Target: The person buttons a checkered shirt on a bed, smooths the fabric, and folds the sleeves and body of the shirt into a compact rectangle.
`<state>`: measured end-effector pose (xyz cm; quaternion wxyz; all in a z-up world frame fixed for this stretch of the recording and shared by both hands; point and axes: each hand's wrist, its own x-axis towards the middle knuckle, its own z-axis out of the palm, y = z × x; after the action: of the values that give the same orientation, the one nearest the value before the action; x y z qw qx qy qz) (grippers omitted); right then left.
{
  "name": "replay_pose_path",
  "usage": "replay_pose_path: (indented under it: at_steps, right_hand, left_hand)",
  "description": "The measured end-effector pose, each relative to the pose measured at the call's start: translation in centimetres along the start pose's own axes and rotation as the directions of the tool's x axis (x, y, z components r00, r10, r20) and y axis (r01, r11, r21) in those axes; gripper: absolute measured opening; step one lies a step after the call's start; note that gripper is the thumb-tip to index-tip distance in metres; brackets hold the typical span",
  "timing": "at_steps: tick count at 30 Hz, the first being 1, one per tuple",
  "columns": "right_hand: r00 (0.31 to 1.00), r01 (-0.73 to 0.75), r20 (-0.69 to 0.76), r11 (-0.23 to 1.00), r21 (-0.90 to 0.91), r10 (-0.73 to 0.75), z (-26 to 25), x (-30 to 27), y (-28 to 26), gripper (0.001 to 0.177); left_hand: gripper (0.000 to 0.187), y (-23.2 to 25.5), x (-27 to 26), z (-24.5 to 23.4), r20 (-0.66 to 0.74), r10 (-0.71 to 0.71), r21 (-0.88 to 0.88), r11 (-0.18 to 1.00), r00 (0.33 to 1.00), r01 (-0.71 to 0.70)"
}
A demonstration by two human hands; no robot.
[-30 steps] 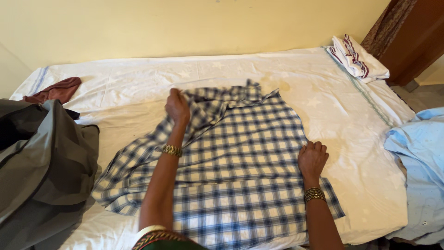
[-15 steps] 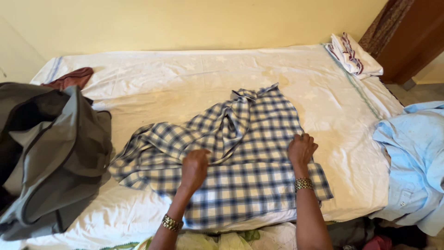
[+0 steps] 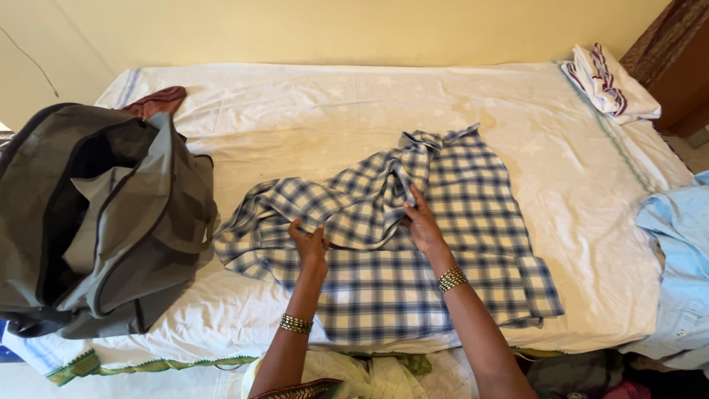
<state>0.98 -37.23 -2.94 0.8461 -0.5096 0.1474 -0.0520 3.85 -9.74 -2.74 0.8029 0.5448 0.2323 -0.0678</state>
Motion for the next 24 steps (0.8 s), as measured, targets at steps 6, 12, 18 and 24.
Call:
replay_pose_path:
  at_steps: [6,12,18,24]
  right_hand:
    - [0.951,0.212,0.101,0.851,0.480,-0.294,-3.3,0.0,0.5,0.051]
    - [0.709,0.584,0.492,0.812,-0.010,-0.505,-6.5,-7.0,-9.4,0.020]
    - [0.938,0.274,-0.028,0.786,-0.554,-0.347,-13.2,-8.6,-11.3,0.020]
    - [0.935,-0.020,-0.142,0.353,-0.935,-0.325,-13.9,-7.4,-9.6,0.028]
  left_hand:
    - [0.031,1.2,-0.2,-0.6,0.054,0.207,0.019,0.978,0.977,-0.208]
    - [0.028,0.4,0.5,-2.1,0.050,0.718,-0.010,0.695,0.694,-0.719]
    - [0.030,-0.5,4.0,-4.1,-0.184,0.457,-0.032,0.882,0.870,-0.470]
    - [0.031,0.0,4.8,-3.9,-0.227,0.571,0.010,0.811,0.789,-0.585]
